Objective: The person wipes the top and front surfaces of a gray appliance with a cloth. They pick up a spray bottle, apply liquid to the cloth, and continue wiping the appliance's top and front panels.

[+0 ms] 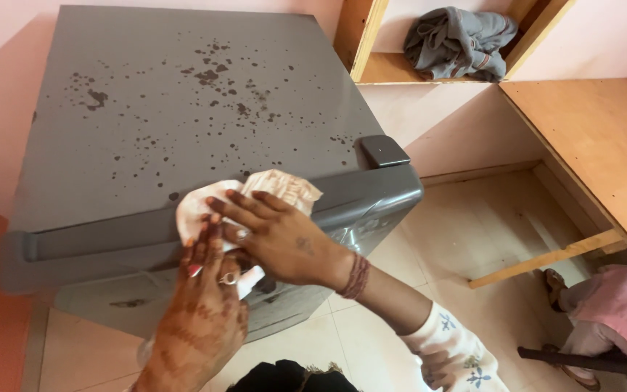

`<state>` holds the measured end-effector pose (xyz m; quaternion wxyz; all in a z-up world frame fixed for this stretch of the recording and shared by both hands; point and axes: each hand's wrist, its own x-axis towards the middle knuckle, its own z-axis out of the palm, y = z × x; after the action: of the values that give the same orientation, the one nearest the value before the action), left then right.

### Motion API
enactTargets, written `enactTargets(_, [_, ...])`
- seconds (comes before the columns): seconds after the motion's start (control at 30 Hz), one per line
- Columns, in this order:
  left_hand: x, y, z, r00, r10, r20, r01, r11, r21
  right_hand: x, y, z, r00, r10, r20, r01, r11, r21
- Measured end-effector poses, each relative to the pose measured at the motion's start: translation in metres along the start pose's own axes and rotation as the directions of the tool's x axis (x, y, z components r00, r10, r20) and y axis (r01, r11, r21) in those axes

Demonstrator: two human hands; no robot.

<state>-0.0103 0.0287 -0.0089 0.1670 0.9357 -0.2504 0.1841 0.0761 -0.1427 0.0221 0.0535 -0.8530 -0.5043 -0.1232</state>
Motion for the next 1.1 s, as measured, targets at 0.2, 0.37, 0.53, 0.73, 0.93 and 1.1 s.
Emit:
enactTargets(0.2, [-0.018,-0.022,-0.01,0.997,-0.04,-0.071,0.041,0.999,0.004,0.026,-0.019,0.007,1.0,-0.026,-0.001,0.026,0.999,-0.021])
enactTargets(0.37, [-0.02,-0.028,-0.008,0.996,-0.073,-0.055,0.074,0.997,0.013,0.034,-0.026,0.009,1.0,-0.007,-0.024,0.007,1.0,0.011])
enactTargets(0.53, [-0.017,-0.026,-0.004,0.995,-0.095,-0.011,0.095,0.994,0.058,0.028,-0.025,0.014,0.999,0.005,-0.048,-0.006,1.0,-0.008])
enactTargets(0.73, [-0.006,-0.014,-0.002,0.996,-0.085,0.027,0.083,0.994,0.07,0.018,-0.018,0.011,0.999,0.05,0.02,-0.05,0.998,-0.025])
enactTargets(0.93, [0.018,0.009,0.005,1.0,-0.008,0.021,0.007,0.999,0.046,-0.01,0.003,-0.003,0.994,0.091,0.062,-0.09,0.996,-0.029])
enactTargets(1.1, [0.044,0.034,0.02,0.998,0.058,-0.005,-0.058,0.996,-0.064,-0.047,0.029,-0.013,0.988,0.142,0.054,-0.142,0.99,0.0])
